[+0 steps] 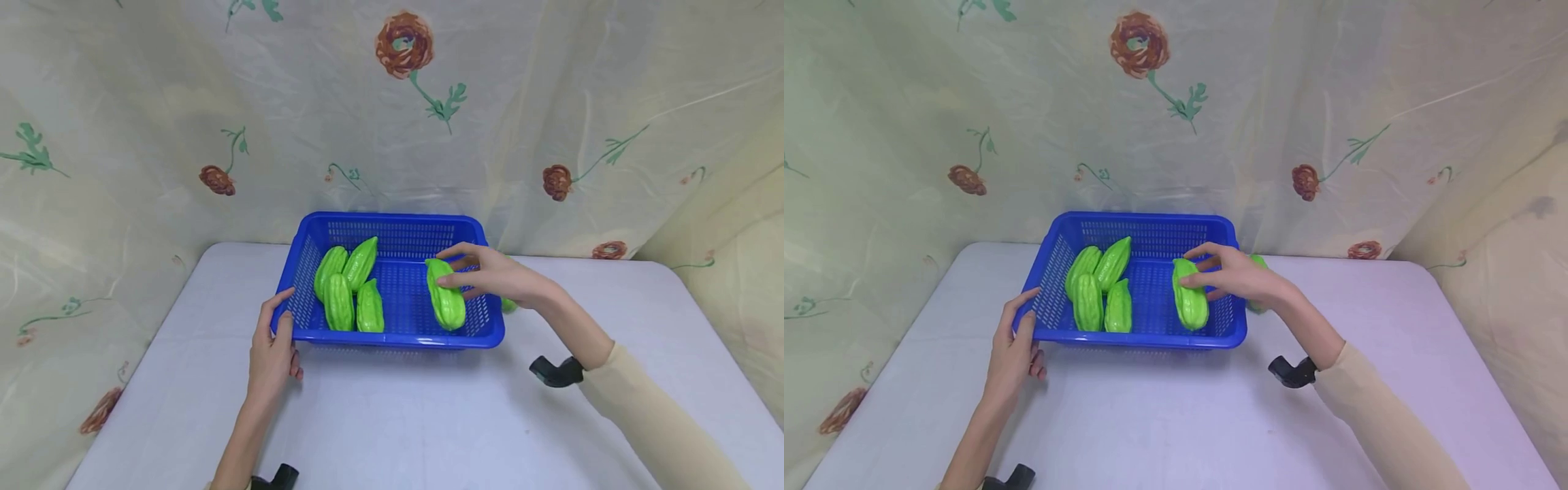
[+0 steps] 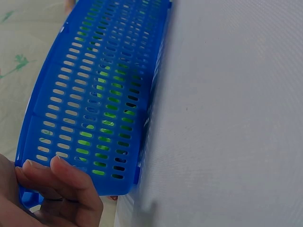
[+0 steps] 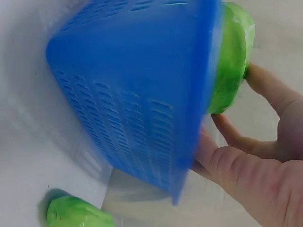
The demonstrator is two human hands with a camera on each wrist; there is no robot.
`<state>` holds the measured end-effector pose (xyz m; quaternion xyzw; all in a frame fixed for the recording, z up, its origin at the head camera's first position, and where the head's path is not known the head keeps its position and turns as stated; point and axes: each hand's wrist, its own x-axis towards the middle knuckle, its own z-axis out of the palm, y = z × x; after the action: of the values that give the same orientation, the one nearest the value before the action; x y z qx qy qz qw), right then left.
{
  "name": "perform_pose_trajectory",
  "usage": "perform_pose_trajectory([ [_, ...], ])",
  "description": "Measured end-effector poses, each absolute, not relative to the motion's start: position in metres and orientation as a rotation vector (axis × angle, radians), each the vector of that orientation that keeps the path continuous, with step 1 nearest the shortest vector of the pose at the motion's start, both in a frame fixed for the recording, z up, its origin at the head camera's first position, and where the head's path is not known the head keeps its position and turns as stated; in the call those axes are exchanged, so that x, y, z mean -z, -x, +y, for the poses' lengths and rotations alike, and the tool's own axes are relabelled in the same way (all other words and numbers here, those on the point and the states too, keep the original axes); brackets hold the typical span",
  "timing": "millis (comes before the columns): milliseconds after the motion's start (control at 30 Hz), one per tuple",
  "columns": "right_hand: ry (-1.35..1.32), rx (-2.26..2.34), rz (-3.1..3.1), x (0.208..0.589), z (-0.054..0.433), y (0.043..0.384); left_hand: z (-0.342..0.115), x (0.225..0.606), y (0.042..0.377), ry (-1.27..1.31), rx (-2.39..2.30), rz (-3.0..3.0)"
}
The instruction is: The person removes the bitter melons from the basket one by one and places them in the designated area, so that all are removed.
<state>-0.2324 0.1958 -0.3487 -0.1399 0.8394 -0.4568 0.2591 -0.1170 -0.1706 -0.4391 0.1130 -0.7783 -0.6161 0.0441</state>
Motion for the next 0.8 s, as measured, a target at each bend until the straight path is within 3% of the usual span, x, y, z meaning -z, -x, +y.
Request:
perform_pose_trajectory([
  [400,0.206,1.506,2.196,0.331,0.268,0.235,-0.170,0.439,0.118,-0.349,1.876,-2.396],
  [800,0.010,1.570,2.121,0.360,0.312,0.244,-0.169,0.438,0.118,-0.346,1.868,-2.393],
])
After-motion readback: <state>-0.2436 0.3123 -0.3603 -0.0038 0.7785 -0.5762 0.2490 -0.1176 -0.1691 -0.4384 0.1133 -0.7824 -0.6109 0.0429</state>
